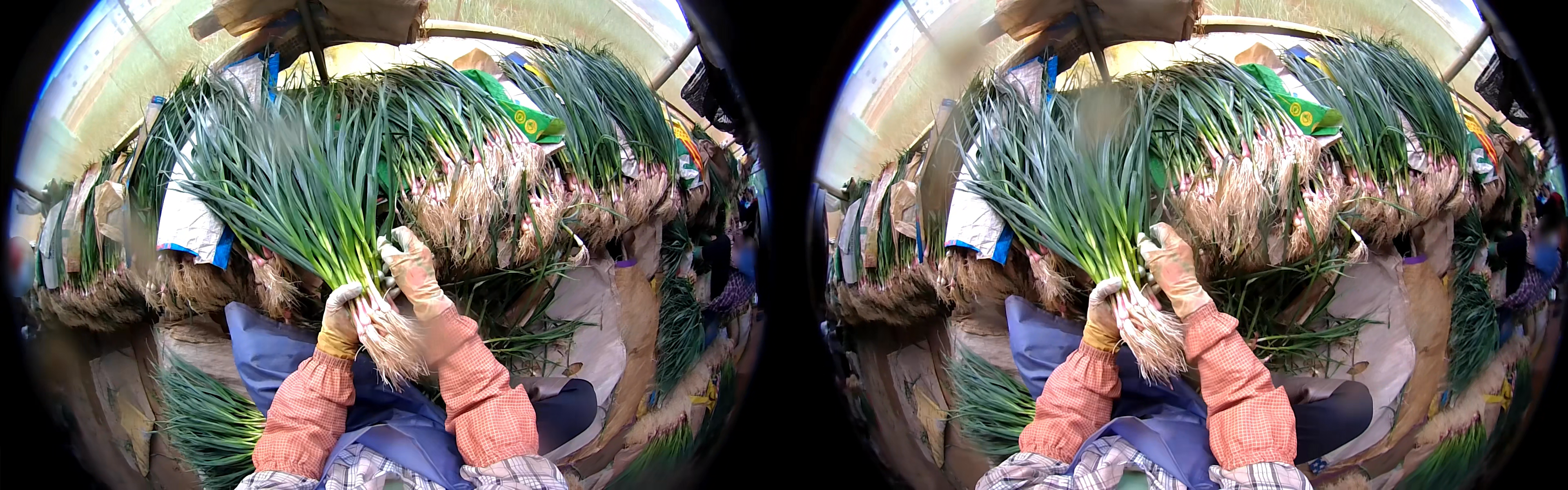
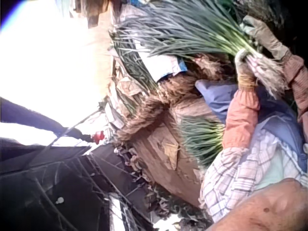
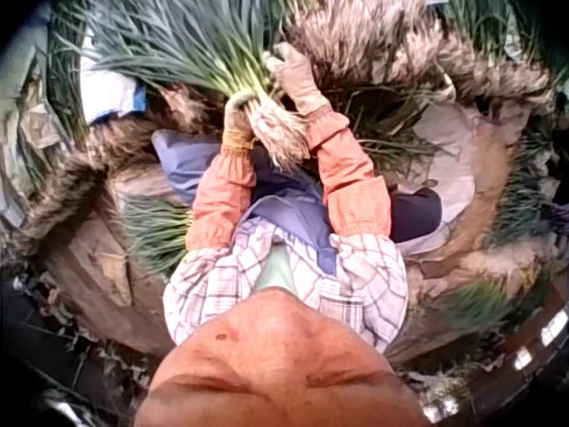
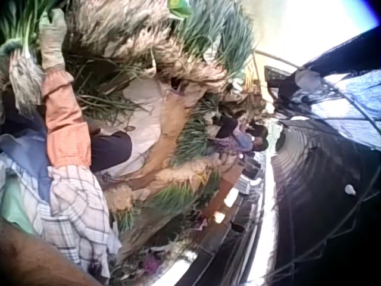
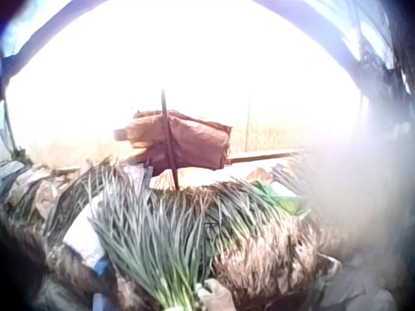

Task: The person gathers green onions from a large pile, aligns them by the roots, and ties them into bundles using a thin strip. The person repeats this process, forming multiple bundles and placing them aside.

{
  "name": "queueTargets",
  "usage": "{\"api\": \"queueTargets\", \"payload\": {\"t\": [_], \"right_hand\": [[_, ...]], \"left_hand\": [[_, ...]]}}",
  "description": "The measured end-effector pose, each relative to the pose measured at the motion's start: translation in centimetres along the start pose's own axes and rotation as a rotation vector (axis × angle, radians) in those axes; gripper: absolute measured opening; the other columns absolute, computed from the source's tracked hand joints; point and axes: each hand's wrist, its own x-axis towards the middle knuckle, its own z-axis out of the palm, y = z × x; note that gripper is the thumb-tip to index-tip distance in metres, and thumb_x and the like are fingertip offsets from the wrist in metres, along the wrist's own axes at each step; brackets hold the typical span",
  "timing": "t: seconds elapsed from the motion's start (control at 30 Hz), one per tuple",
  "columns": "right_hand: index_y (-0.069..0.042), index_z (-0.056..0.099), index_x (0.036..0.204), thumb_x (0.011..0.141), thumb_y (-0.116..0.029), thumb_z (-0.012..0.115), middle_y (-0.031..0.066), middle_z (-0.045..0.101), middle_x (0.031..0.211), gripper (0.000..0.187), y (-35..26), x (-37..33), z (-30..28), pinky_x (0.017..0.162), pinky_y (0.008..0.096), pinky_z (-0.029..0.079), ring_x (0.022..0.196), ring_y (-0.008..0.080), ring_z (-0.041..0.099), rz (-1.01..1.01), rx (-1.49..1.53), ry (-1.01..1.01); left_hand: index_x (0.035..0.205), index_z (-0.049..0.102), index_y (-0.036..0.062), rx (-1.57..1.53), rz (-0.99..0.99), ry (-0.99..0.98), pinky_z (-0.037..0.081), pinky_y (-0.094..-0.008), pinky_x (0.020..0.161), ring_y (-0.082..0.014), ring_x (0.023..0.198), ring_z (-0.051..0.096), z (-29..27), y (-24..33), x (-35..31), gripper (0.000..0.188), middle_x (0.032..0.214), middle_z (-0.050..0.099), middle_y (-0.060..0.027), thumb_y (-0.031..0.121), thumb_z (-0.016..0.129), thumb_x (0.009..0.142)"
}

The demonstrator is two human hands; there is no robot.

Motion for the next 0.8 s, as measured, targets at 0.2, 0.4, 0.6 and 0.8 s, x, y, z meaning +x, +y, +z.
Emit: {"api": "queueTargets", "payload": {"t": [0.2, 0.4, 0.6, 0.8], "right_hand": [[0.001, 0.066, 0.105, 0.093, -0.028, 0.062, 0.0063, 0.071, 0.089, 0.032, 0.4, -1.0, -5.4, 0.055, 0.0188, 0.047, 0.064, 0.0073, 0.062, -0.481, 0.731, -0.193], [-0.002, 0.058, 0.113, 0.096, -0.027, 0.057, 0.0042, 0.062, 0.09, 0.031, 0.8, 2.3, -3.5, 0.053, 0.0222, 0.046, 0.062, 0.0075, 0.057, -0.096, -0.028, -0.318], [-0.009, 0.057, 0.097, 0.091, -0.023, 0.056, 0.0132, 0.061, 0.074, 0.015, 0.4, -1.7, -5.8, 0.054, 0.039, 0.048, 0.063, 0.0305, 0.062, -0.539, -0.694, -0.59], [-0.009, 0.067, 0.109, 0.081, -0.023, 0.065, 0.0124, 0.07, 0.103, 0.031, 3.0, -3.0, -14.7, 0.082, 0.0418, 0.053, 0.097, 0.0318, 0.067, 0.23, -1.844, -0.901]], "left_hand": [[0.104, 0.056, -0.0043, -0.094, 0.07, -0.098, 0.048, -0.0431, 0.084, -0.0269, 0.091, 0.052, 4.3, -0.6, -1.1, 0.04, 0.095, 0.054, -0.014, 0.024, 0.06, 0.075], [0.101, 0.058, -0.0025, -0.133, 0.065, -0.099, 0.043, -0.0379, 0.083, -0.0243, 0.088, 0.051, 2.9, -0.8, -1.4, 0.038, 0.089, 0.057, -0.0132, 0.024, 0.061, 0.074], [0.107, 0.058, -0.002, -0.015, 0.124, -0.054, 0.043, -0.04, 0.085, -0.0259, 0.09, 0.053, 3.1, -0.2, -2.9, 0.042, 0.09, 0.06, -0.0133, 0.027, 0.058, 0.076], [0.107, 0.056, -0.0005, -0.123, 0.108, -0.161, 0.042, -0.0357, 0.08, -0.0213, 0.086, 0.049, 2.2, -0.2, -2.4, 0.041, 0.091, 0.058, -0.008, 0.025, 0.06, 0.076]]}}
